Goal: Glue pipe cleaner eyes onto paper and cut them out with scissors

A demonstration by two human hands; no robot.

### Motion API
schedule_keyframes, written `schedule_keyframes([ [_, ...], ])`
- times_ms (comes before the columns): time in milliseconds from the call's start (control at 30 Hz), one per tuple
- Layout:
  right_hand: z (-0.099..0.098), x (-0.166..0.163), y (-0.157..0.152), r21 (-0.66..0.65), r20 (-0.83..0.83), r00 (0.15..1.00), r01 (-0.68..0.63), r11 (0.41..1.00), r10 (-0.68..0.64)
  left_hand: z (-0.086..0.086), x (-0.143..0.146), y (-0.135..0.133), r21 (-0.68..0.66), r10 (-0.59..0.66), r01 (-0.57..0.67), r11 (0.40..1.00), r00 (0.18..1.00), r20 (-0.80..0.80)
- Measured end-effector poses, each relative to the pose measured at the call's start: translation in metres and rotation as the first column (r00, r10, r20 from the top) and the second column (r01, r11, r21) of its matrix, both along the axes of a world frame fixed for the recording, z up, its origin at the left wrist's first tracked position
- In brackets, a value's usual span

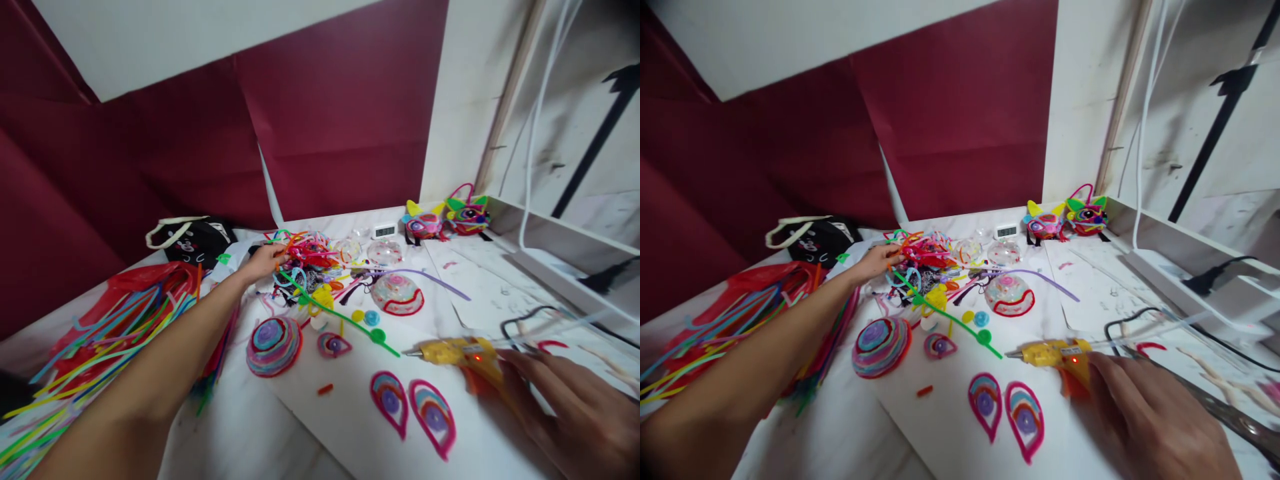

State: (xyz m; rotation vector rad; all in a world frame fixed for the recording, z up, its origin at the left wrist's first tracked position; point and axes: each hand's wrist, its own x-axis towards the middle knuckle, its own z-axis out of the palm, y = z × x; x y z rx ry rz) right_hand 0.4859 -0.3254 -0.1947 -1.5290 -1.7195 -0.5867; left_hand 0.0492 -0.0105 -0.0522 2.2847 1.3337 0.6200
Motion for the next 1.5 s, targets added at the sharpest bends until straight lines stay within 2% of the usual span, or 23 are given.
schedule_keyframes([
  [100, -0.014, 0.012, 0.002, 0.05, 0.195, 0.979, -0.076, 0.996, 0.065, 0.002, -0.006, 0.007, 0.052, 0.063, -0.064, 0.997, 0.998, 0.02],
  [233, -0.024, 0.021, 0.007, 0.036, 0.227, 0.971, -0.093, 0.995, 0.083, 0.002, -0.01, 0.01, 0.119, 0.141, -0.146, 0.982, 0.989, 0.052],
  [333, -0.025, 0.022, 0.008, 0.067, 0.244, 0.966, -0.104, 0.992, 0.085, -0.001, -0.011, 0.011, 0.156, 0.181, -0.189, 0.97, 0.981, 0.063],
  [500, -0.022, 0.02, 0.006, 0.03, 0.26, 0.964, -0.066, 0.997, 0.055, -0.001, -0.013, 0.011, 0.24, 0.219, -0.215, 0.947, 0.976, 0.008],
  [733, -0.012, 0.01, 0.004, 0.036, 0.217, 0.974, -0.074, 0.997, 0.064, 0.007, -0.026, 0.01, 0.297, 0.237, -0.167, 0.94, 0.946, -0.22],
  [867, -0.005, 0.005, 0.002, 0.055, 0.184, 0.982, -0.053, 0.997, 0.042, 0.014, -0.029, 0.01, 0.236, 0.156, -0.07, 0.969, 0.917, -0.366],
  [1000, -0.008, 0.009, 0.002, 0.029, 0.23, 0.971, -0.08, 0.996, 0.071, 0.033, -0.031, 0.002, 0.141, 0.034, 0.032, 0.989, 0.897, -0.44],
  [1100, -0.013, 0.013, 0.004, 0.049, 0.25, 0.966, -0.088, 0.995, 0.073, 0.052, -0.031, -0.005, 0.125, 0.007, 0.055, 0.991, 0.893, -0.45],
  [1200, -0.016, 0.015, 0.006, 0.073, 0.26, 0.961, -0.119, 0.99, 0.097, 0.067, -0.021, -0.012, 0.206, 0.051, 0.042, 0.978, 0.903, -0.427],
  [1267, -0.018, 0.017, 0.006, 0.091, 0.26, 0.958, -0.148, 0.985, 0.12, 0.07, -0.005, -0.017, 0.294, 0.088, 0.035, 0.955, 0.915, -0.395],
  [1333, -0.019, 0.018, 0.005, 0.122, 0.26, 0.958, -0.161, 0.979, 0.125, 0.064, 0.017, -0.022, 0.353, 0.079, 0.061, 0.934, 0.926, -0.369],
  [1500, -0.014, 0.018, 0.001, 0.12, 0.317, 0.94, -0.17, 0.978, 0.124, 0.037, 0.073, -0.023, 0.346, -0.022, 0.191, 0.919, 0.899, -0.437],
])
